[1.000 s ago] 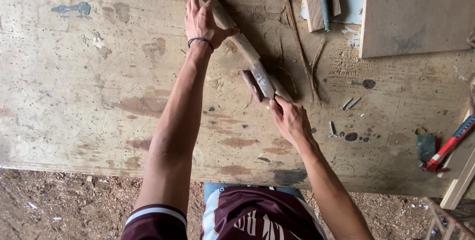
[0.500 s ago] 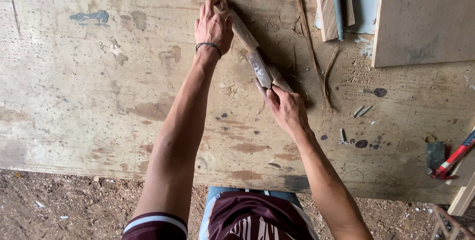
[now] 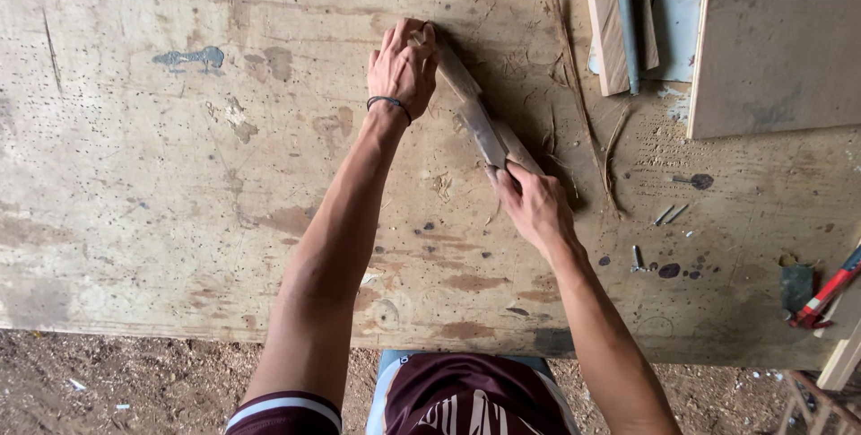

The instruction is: The person smooths a small wooden block with sandpaper, then uses a chisel to pare and shape a longer wooden plank on a workbench. The person repeatedly flips and repositions the plank while removing thin shavings.

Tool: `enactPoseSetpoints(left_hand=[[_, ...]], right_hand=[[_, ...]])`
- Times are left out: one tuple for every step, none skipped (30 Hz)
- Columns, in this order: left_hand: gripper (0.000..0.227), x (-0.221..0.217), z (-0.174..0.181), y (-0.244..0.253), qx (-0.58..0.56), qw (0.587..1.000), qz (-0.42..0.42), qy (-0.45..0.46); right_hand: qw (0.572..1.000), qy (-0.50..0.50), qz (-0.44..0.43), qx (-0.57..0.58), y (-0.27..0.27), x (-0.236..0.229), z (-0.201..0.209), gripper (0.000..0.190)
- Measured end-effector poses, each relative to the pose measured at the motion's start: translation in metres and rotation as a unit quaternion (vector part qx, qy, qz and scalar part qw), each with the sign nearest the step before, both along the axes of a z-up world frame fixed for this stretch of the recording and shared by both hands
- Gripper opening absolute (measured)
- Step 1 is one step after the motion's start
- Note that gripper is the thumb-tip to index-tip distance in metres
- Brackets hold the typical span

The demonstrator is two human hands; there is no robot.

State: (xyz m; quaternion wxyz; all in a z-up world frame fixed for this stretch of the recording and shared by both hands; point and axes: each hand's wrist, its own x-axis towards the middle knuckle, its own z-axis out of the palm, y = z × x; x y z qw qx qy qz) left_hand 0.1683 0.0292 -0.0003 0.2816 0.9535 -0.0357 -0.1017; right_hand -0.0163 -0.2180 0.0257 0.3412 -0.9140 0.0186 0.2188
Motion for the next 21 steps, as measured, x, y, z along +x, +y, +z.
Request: enactPoseSetpoints(left_hand=[[0.031, -0.003, -0.005, 0.000, 0.001, 1.000, 0.003, 0.007], [0.034, -0.004, -0.009, 0.000, 0.006, 1.000, -0.003, -0.022], [0.039, -0.007, -0.013, -0.002, 0.011, 0.999, -0.009, -0.051], [0.043, -0.009, -0.015, -0.002, 0.016, 0.997, -0.015, -0.080], [0.043, -0.011, -0.016, 0.000, 0.011, 0.997, -0.012, -0.081], [0.043, -0.014, -0.016, 0.000, 0.004, 0.997, -0.011, -0.082], [0.042, -0.014, -0.014, 0.000, -0.002, 0.996, -0.009, -0.084], [0.039, -0.012, -0.013, 0.001, -0.010, 0.998, -0.002, -0.056], [0.036, -0.009, -0.010, 0.002, -0.017, 0.999, 0.005, -0.027], [0.034, -0.007, -0.008, 0.005, -0.024, 1.000, 0.013, -0.001], [0.036, -0.006, -0.005, 0.007, -0.049, 0.999, 0.016, -0.001], [0.039, -0.006, -0.003, 0.010, -0.073, 0.997, 0.019, -0.001], [0.041, -0.004, -0.001, 0.013, -0.098, 0.995, 0.021, 0.000], [0.044, -0.003, 0.000, 0.016, -0.116, 0.993, 0.013, -0.004], [0.047, 0.000, 0.001, 0.021, -0.134, 0.991, 0.004, -0.007], [0.051, 0.004, 0.002, 0.024, -0.152, 0.988, -0.003, -0.014], [0.052, 0.007, 0.003, 0.024, -0.159, 0.987, 0.010, 0.005], [0.053, 0.009, 0.004, 0.024, -0.164, 0.986, 0.022, 0.025], [0.054, 0.011, 0.004, 0.026, -0.169, 0.984, 0.035, 0.044], [0.054, 0.012, 0.004, 0.026, -0.171, 0.984, 0.037, 0.043], [0.054, 0.013, 0.003, 0.027, -0.173, 0.983, 0.040, 0.042]], right_hand=[[0.999, 0.032, -0.012, -0.015, -0.002, -0.003, 0.013, 0.039], [0.997, 0.061, -0.023, -0.029, -0.001, -0.003, 0.021, 0.040], [0.997, 0.056, -0.024, -0.039, 0.001, -0.002, 0.026, 0.041], [0.997, 0.052, -0.025, -0.048, 0.003, -0.001, 0.029, 0.043], [0.997, 0.048, -0.026, -0.057, 0.005, 0.000, 0.030, 0.044], [0.997, 0.058, -0.025, -0.053, 0.004, 0.001, 0.031, 0.043], [0.996, 0.069, -0.025, -0.049, 0.003, 0.002, 0.031, 0.042], [0.995, 0.081, -0.023, -0.046, 0.002, 0.001, 0.029, 0.041], [0.996, 0.072, -0.021, -0.053, 0.003, 0.001, 0.023, 0.040], [0.996, 0.061, -0.019, -0.060, 0.006, 0.004, 0.014, 0.039], [0.996, 0.050, -0.017, -0.066, 0.006, 0.005, 0.003, 0.038], [0.999, -0.001, -0.015, -0.050, 0.009, 0.008, -0.011, 0.037], [0.998, -0.053, -0.013, -0.034, 0.015, 0.011, -0.027, 0.037], [0.994, -0.103, -0.011, -0.020, 0.017, 0.011, -0.040, 0.037], [0.991, -0.128, 0.001, -0.028, 0.019, 0.011, -0.051, 0.035], [0.987, -0.156, 0.015, -0.035, 0.023, 0.017, -0.060, 0.033], [0.982, -0.183, 0.029, -0.042, 0.026, 0.021, -0.064, 0.032], [0.978, -0.195, 0.038, -0.068, 0.029, 0.023, -0.064, 0.033], [0.973, -0.206, 0.048, -0.093, 0.031, 0.026, -0.060, 0.034], [0.968, -0.215, 0.057, -0.120, 0.032, 0.028, -0.055, 0.035], [0.979, -0.171, 0.038, -0.099, 0.034, 0.032, -0.050, 0.036]])
